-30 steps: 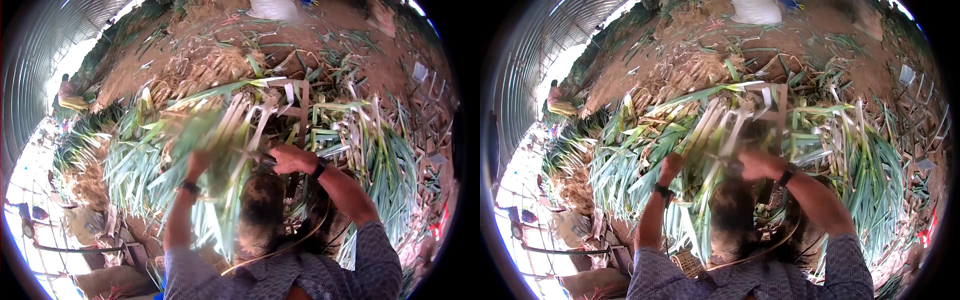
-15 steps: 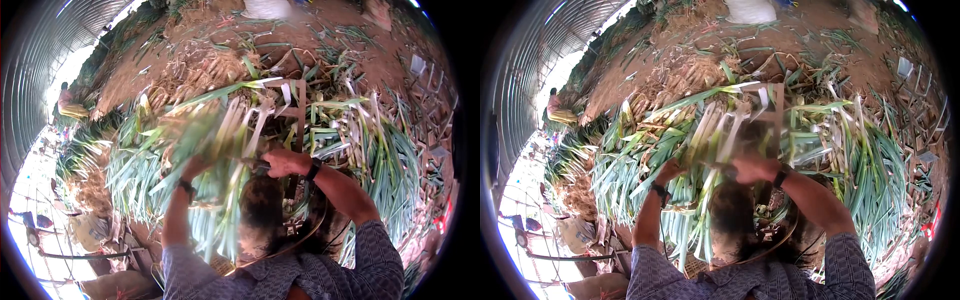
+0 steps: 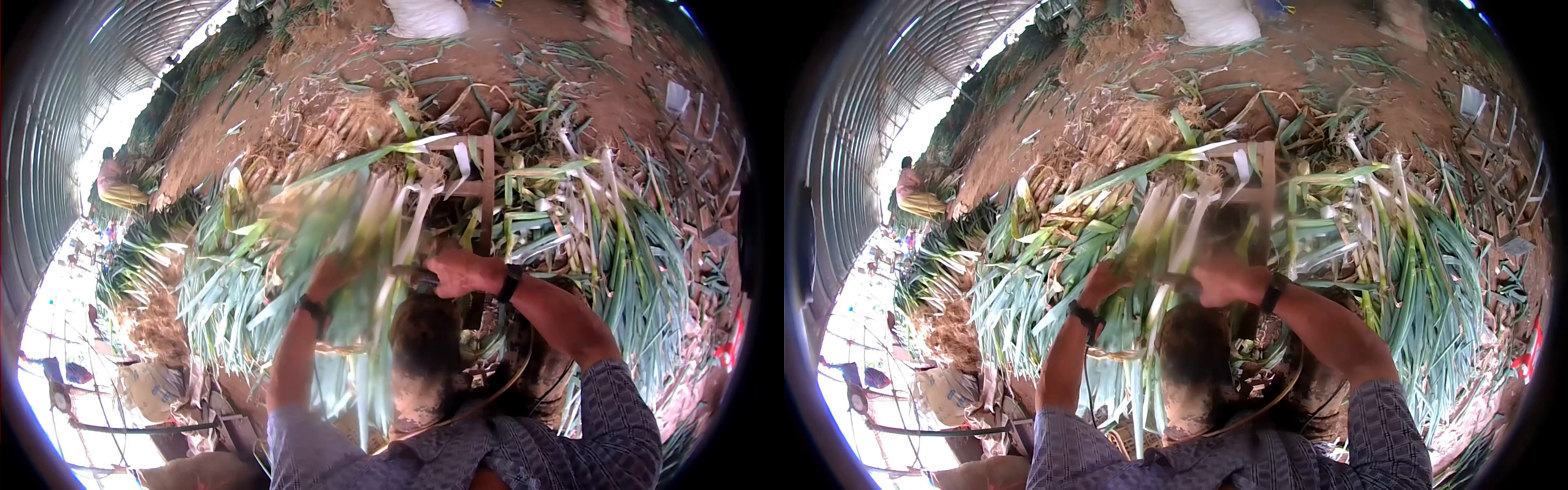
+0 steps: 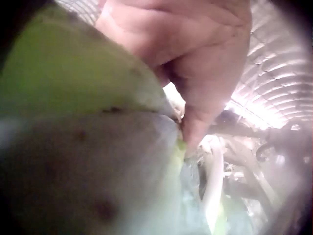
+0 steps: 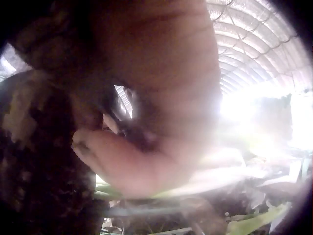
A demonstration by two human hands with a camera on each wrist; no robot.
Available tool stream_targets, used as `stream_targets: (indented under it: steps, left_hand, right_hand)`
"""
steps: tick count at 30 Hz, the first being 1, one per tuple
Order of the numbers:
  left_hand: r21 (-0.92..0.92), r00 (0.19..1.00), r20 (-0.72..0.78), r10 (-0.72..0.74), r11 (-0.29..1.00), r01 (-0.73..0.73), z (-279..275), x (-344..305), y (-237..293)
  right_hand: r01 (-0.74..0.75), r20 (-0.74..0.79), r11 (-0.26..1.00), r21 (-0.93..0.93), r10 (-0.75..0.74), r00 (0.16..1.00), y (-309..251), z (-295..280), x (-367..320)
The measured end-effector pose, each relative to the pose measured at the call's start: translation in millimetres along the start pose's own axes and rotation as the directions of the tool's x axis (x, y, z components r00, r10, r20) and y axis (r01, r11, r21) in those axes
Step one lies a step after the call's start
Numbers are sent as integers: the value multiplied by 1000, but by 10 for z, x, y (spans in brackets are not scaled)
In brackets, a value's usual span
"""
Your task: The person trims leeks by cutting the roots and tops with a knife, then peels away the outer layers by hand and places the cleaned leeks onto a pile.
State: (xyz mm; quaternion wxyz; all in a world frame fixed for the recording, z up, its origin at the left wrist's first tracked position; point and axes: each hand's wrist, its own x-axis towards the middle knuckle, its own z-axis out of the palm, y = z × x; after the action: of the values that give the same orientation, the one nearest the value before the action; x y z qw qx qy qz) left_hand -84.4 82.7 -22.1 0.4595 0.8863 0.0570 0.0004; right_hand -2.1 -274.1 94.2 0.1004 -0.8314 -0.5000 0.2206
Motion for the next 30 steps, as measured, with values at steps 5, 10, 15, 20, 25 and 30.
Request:
stream_targets:
  steps: [5,10,15,20,25,30]
  left_hand:
    - [580,978,-189,-88,794,183,-176,-83,930]
    - [450,985,-146,-98,880,154,-244,98,457]
    - [526,969,-151,-194,815,245,-159,199,500]
    - [363,965,-177,-195,898,248,-125,168,441]
    - [481,873,-432,224,876,13,1,97,-512]
    - [643,942,-320,104,754,135,-1,-127,86]
  right_hand:
    - [-19,-95,976,218,41,995,35,45,-46]
    - [61,-191,998,31,-54,980,152,303,110]
    - [32,-123,996,-88,-42,992,108,340,88]
    - [-100,-210,989,105,120,970,178,362,87]
    - [50,-245,999,15,-45,968,156,381,52]
    - [101,-255,991,84,-76,964,228,447,104]
